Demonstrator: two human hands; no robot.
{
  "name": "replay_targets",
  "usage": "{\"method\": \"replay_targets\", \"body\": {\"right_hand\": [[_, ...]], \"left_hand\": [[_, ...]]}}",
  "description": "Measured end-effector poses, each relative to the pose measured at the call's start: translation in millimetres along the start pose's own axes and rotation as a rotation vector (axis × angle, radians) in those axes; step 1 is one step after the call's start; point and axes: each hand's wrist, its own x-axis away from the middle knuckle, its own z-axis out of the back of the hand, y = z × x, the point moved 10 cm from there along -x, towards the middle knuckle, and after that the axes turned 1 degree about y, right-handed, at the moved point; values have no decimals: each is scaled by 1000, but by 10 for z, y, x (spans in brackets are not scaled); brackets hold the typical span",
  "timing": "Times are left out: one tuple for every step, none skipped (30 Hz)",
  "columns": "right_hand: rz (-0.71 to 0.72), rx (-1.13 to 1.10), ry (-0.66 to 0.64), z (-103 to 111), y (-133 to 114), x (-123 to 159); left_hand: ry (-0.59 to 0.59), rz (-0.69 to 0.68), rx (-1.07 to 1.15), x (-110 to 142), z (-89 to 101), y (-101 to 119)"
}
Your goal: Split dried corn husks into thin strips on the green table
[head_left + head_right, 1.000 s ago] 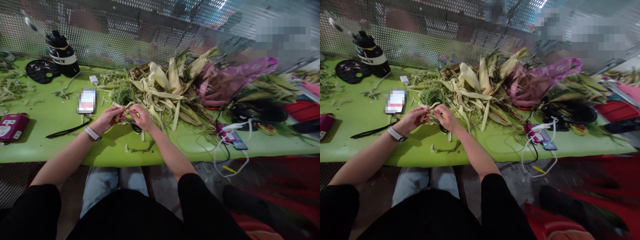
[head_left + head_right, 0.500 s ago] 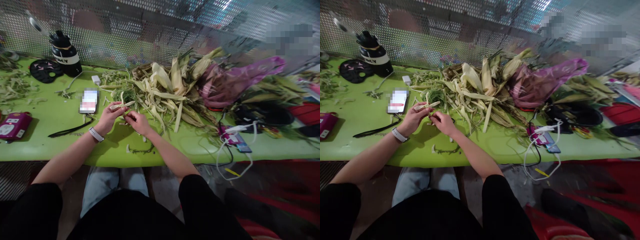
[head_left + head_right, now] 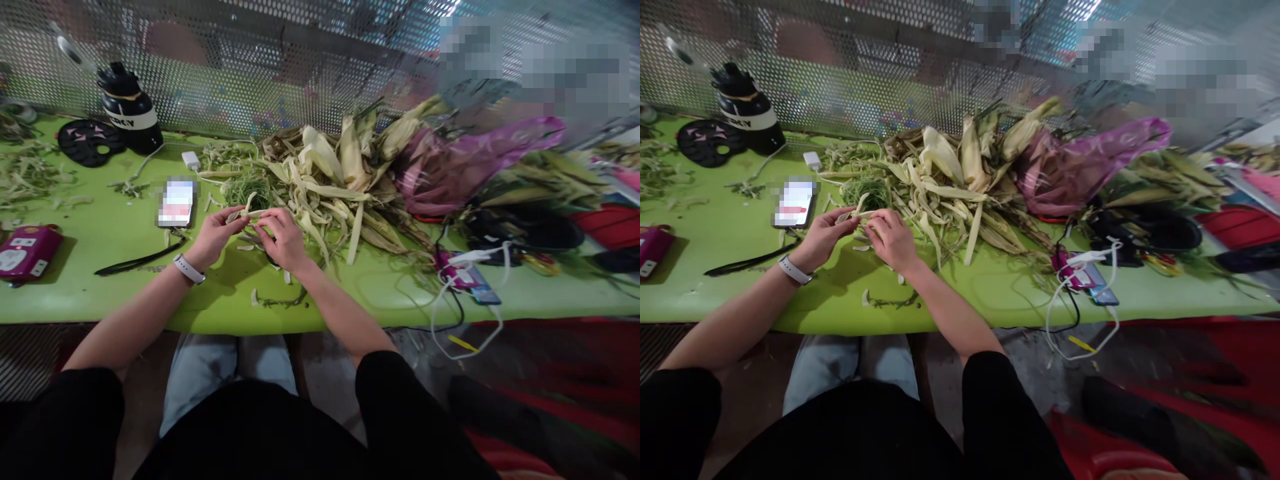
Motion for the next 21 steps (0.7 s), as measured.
{"method": "replay_targets", "body": {"right_hand": [[6, 2, 5, 15, -9, -1], [7, -7, 10, 32, -15, -3], [-2, -24, 19, 55, -12, -6], [-25, -49, 35, 84, 4, -10], [-63, -77, 58, 117, 36, -14], [-111, -101, 86, 151, 82, -15], [-163, -122, 110, 176, 135, -11], [-209, -142, 116, 177, 186, -5], [-244, -166, 93, 144, 227, 1], [-269, -193, 43, 80, 255, 8], [-286, -220, -19, 2, 272, 20], [-296, -248, -78, -74, 279, 35], [-300, -272, -125, -136, 278, 51], [-298, -286, -150, -173, 272, 63], [-293, -290, -156, -186, 264, 69], [-287, -289, -151, -186, 256, 70], [-283, -287, -149, -185, 249, 69], [-283, -285, -149, -185, 243, 66], [-287, -284, -149, -184, 242, 63], [-296, -287, -148, -183, 246, 60], [-307, -296, -150, -186, 252, 59]], "left_hand": [[-7, 3, -4, -5, -4, -8], [-14, 1, -10, -9, -8, -10], [-19, -6, -18, -12, -13, -5], [-22, -18, -26, -13, -18, 8], [-24, -31, -33, -10, -24, 25], [-28, -41, -38, -4, -35, 43], [-35, -46, -38, 6, -49, 58], [-48, -45, -34, 18, -70, 67], [-67, -36, -28, 31, -95, 66], [-90, -23, -24, 44, -122, 58], [-114, -9, -21, 55, -147, 44], [-137, 3, -20, 63, -167, 27], [-157, 16, -17, 68, -181, 6], [-173, 30, -11, 68, -190, -19], [-183, 46, -2, 65, -192, -45], [-189, 62, 11, 61, -193, -68], [-191, 77, 26, 55, -191, -85], [-185, 86, 40, 50, -185, -91], [-172, 88, 52, 45, -175, -86], [-154, 84, 61, 42, -165, -71], [-135, 76, 67, 41, -155, -50]]}}
